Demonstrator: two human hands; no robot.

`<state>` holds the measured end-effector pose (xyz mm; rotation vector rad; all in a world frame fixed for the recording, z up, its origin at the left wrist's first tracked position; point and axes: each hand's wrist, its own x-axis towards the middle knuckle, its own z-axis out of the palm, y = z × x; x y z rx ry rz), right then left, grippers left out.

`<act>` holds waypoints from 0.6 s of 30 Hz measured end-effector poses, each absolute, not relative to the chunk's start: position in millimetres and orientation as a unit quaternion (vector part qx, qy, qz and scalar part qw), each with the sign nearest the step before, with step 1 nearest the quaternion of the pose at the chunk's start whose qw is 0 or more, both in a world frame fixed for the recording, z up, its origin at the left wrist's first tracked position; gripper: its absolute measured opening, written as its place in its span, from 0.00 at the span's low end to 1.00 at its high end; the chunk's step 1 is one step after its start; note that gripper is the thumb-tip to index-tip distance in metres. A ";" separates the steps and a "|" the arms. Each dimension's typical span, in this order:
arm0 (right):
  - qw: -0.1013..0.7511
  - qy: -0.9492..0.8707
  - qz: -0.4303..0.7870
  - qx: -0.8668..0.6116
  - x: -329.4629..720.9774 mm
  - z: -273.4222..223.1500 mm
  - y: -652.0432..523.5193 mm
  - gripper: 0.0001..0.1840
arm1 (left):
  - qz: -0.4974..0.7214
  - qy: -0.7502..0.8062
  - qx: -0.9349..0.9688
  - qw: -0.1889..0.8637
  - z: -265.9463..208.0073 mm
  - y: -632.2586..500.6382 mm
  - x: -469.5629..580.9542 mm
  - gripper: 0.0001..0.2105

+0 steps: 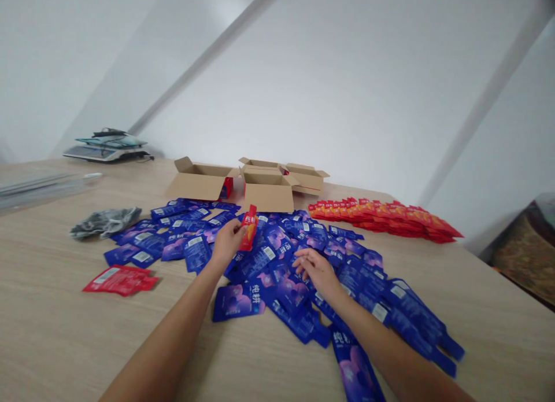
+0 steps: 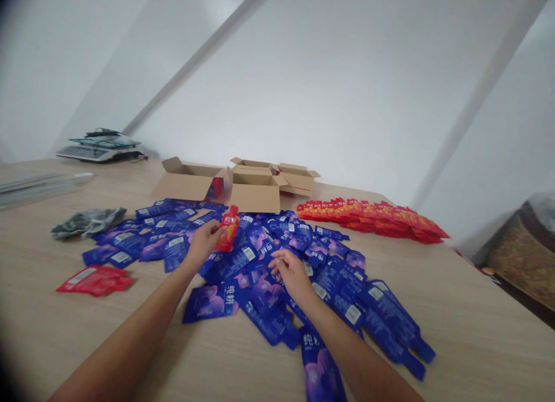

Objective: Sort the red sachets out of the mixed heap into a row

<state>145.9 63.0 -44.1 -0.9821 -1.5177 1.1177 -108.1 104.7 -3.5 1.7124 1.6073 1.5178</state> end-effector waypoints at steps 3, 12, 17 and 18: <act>0.492 -0.630 0.449 -0.400 134.4 -31.8 57.8 0.17 | 0.611 0.500 0.583 0.190 18.4 91.8 -86.2 0.10; 0.541 -0.593 0.469 -0.369 115.2 -9.7 49.2 0.19 | 0.566 0.388 0.569 0.453 1.9 53.7 4.2 0.15; 0.523 -0.570 0.517 -0.367 130.7 -20.1 57.5 0.23 | 0.512 0.348 0.532 0.578 -12.0 51.4 13.5 0.17; 0.506 -0.568 0.537 -0.364 133.5 -21.6 58.2 0.24 | 0.513 0.341 0.526 0.587 -13.4 52.1 14.1 0.17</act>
